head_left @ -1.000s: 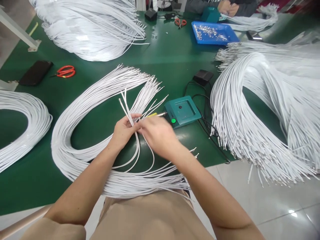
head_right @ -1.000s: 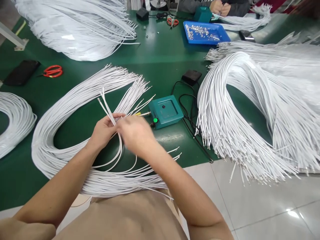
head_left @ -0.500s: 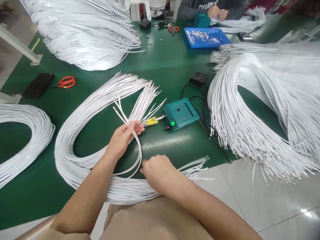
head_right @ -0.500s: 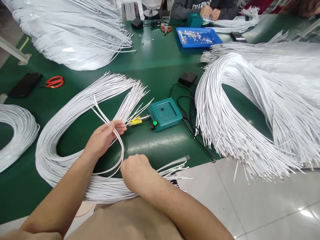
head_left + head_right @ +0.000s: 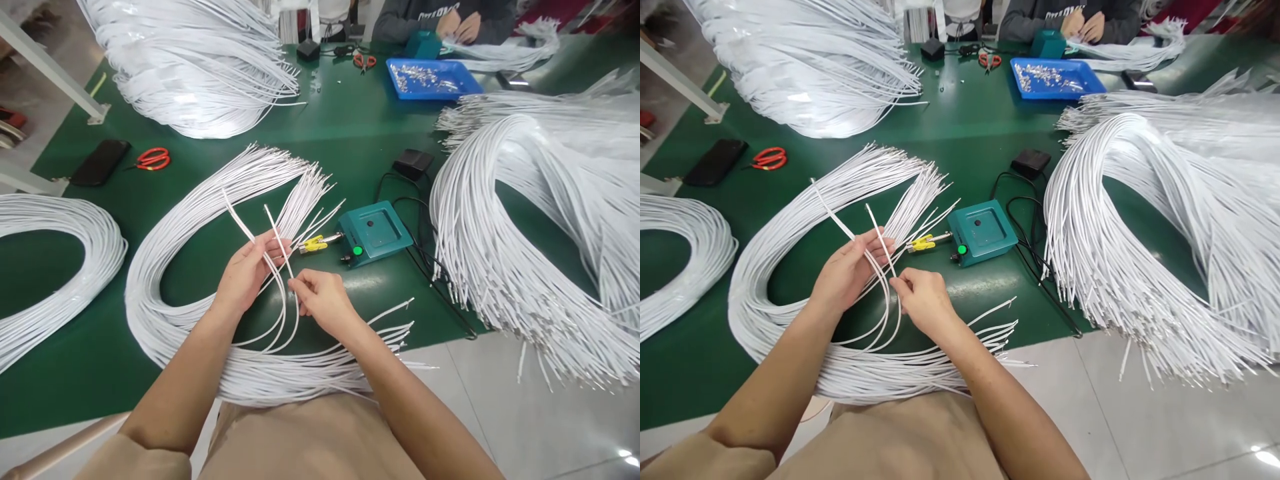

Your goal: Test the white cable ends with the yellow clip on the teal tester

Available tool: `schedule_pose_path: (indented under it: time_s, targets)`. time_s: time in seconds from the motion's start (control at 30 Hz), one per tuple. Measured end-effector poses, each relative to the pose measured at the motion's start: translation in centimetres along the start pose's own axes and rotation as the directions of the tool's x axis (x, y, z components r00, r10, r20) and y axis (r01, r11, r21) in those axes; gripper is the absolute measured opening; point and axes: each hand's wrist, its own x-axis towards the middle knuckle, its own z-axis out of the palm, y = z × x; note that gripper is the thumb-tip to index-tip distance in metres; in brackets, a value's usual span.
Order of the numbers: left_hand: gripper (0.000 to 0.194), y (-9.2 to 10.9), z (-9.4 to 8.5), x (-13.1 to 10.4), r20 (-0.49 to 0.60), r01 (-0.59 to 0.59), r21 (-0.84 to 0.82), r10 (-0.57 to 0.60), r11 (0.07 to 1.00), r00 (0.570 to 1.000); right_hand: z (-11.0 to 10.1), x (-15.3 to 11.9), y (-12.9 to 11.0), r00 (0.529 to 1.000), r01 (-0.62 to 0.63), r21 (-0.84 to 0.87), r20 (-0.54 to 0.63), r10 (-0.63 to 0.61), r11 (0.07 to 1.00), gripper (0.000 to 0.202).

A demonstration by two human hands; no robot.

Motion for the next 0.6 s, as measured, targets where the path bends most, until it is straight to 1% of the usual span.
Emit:
schedule_pose_path:
  time_s: [0.1,0.17,0.2,0.23,0.3,0.37,0.4,0.47,0.53,0.6]
  targets:
    - [0.034,0.4,-0.1,0.1,-0.119,0.017,0.0,-0.017,1.0,0.993,0.5,-1.2,0.6,0.998,-0.039,0.049,0.061,0.036,0.998,0.029]
    - [0.036,0.5,-0.1,0.1,-0.142,0.028,0.016,-0.025,0.999,0.989,0.4,-1.6,0.5,0.993,-0.043,-0.004,0.109,0.043,0.999,0.031]
    - [0.038,0.5,-0.1,0.1,-0.137,0.026,0.023,-0.023,0.999,0.99,0.2,-1.6,0.2,0.993,-0.03,-0.053,0.108,0.036,0.998,0.03]
    - [0.039,0.4,-0.1,0.1,-0.127,0.024,0.03,-0.02,0.999,0.992,-0.2,-1.4,-0.1,0.997,-0.009,-0.097,0.081,0.017,0.995,0.026]
    - [0.042,0.2,0.1,0.0,-0.103,0.029,0.055,-0.024,0.998,0.994,-1.0,-0.6,-1.1,0.997,0.05,-0.125,-0.044,-0.056,0.991,0.016]
    - [0.047,0.0,0.1,-0.1,-0.068,0.039,0.084,-0.034,0.996,0.997,-1.8,0.5,-2.1,0.974,0.116,-0.064,-0.187,-0.126,0.991,0.015]
    - [0.05,-0.2,0.2,-0.2,-0.047,0.039,0.099,-0.034,0.994,0.998,-2.0,1.1,-2.6,0.963,0.136,-0.04,-0.228,-0.142,0.99,0.016]
    - [0.055,-0.5,0.1,-0.3,-0.009,0.025,0.139,-0.024,0.99,1.0,-2.2,2.2,-3.4,0.957,0.131,-0.035,-0.255,-0.136,0.991,0.019]
    - [0.059,-0.7,0.1,-0.4,0.013,0.01,0.182,-0.013,0.983,1.0,-2.0,3.0,-3.8,0.964,0.102,-0.03,-0.243,-0.106,0.994,0.022]
    - [0.059,-0.7,0.1,-0.4,0.046,0.002,0.211,-0.012,0.978,0.999,-1.8,3.5,-3.8,0.964,0.11,0.054,-0.249,-0.093,0.992,0.021]
